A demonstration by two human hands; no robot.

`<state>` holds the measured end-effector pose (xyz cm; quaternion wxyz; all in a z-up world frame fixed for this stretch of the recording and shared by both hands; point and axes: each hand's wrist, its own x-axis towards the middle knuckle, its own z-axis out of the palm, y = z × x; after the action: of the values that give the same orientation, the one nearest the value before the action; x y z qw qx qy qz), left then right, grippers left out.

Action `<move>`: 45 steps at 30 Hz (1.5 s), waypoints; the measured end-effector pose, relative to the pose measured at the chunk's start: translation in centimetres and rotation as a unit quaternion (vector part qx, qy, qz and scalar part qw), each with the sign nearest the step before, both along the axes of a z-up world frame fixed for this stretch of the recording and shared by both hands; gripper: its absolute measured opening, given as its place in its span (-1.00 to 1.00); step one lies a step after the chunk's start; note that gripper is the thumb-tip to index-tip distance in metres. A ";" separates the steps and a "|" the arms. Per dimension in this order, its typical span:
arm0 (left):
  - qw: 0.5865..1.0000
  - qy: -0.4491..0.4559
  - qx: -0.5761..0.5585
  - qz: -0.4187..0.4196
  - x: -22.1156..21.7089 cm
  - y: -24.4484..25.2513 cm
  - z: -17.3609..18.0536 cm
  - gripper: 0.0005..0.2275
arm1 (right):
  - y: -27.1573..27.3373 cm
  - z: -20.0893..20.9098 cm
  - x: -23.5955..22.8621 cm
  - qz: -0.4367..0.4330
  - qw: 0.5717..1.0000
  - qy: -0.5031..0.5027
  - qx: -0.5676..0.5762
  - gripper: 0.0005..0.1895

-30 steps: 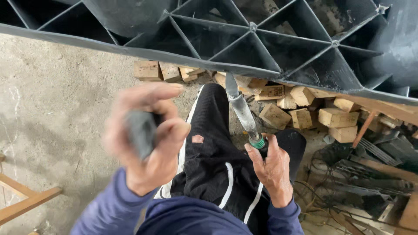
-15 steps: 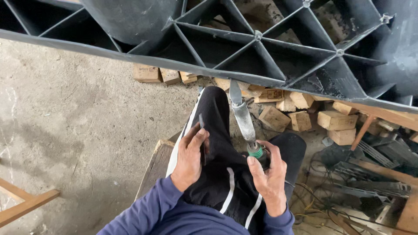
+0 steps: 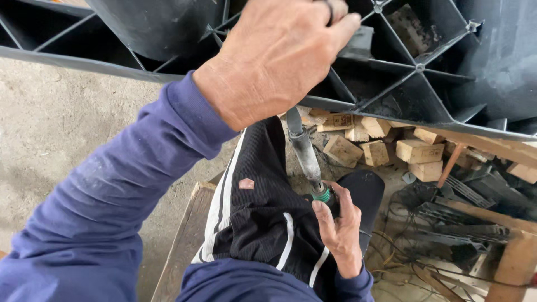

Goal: The person sits on the floor and uses a hand saw to cut a plastic crate, then uses a soldering iron to melt and fuse a plastic strip into the crate's grid structure. The person handles the crate, saw, and soldering iron throughout the process.

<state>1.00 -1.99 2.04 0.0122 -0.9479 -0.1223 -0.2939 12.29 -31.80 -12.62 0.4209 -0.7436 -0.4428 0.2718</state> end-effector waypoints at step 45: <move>0.542 -0.463 -0.701 -0.008 -2.3 -5.1 -16.9 -0.62 | -2.0 -1.2 1.5 -0.033 0.987 -0.158 0.001 -0.55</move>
<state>-1.27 -7.11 -14.88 -0.7168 -0.3874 -0.2701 -0.5130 13.83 -33.83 -13.79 0.3549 -0.7913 -0.4789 0.1364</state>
